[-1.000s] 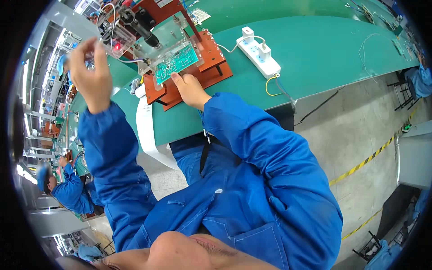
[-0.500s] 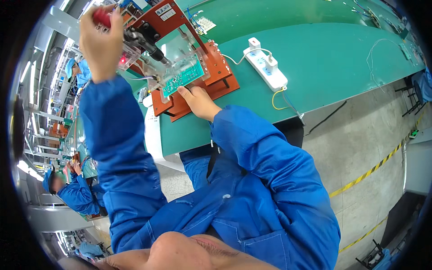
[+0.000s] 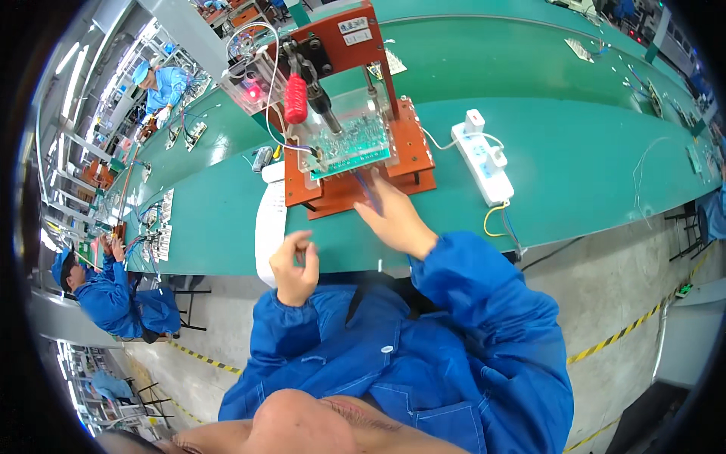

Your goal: Testing circuit boards using a manual press fixture and inspecting components on a production line.

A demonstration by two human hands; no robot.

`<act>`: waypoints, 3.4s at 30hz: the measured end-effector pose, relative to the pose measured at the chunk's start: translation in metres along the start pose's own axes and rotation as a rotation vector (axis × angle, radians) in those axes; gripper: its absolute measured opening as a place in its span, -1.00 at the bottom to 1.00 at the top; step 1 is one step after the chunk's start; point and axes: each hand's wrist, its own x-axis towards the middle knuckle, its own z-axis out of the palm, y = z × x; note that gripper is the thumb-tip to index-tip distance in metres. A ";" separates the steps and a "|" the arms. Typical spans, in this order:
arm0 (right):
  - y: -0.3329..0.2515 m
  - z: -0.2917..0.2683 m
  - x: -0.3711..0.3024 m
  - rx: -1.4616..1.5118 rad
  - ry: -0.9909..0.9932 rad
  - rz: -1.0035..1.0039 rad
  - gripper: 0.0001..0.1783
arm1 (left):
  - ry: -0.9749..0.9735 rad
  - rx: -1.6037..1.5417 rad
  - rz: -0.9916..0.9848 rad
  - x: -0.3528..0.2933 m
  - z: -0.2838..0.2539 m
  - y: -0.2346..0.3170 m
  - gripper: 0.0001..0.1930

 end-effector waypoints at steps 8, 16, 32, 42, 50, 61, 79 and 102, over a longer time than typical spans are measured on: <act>0.008 -0.015 -0.025 0.034 0.091 0.000 -0.23 | 0.138 0.079 -0.029 -0.025 0.019 -0.025 -0.88; -0.004 -0.016 -0.025 -0.274 0.182 -0.088 -0.28 | 0.298 0.296 0.268 -0.034 0.037 -0.044 -0.78; -0.004 -0.017 -0.025 -0.302 0.176 -0.074 -0.40 | 0.297 0.308 0.293 -0.033 0.036 -0.043 -0.79; -0.005 -0.020 -0.025 -0.322 0.181 -0.115 -0.42 | 0.291 0.302 0.286 -0.032 0.040 -0.041 -0.79; -0.002 -0.015 -0.029 -0.287 0.186 -0.142 -0.40 | 0.306 0.321 0.308 -0.030 0.033 -0.040 -0.77; -0.003 -0.017 -0.027 -0.342 0.208 -0.148 -0.42 | 0.275 0.322 0.253 -0.030 0.035 -0.035 -0.80; -0.136 -0.035 0.059 -0.718 0.481 -1.158 -0.37 | 0.305 0.310 0.239 -0.032 0.035 -0.037 -0.82; -0.122 -0.036 0.130 -0.613 0.520 -1.571 -0.58 | 0.335 0.287 0.274 -0.028 0.035 -0.033 -0.84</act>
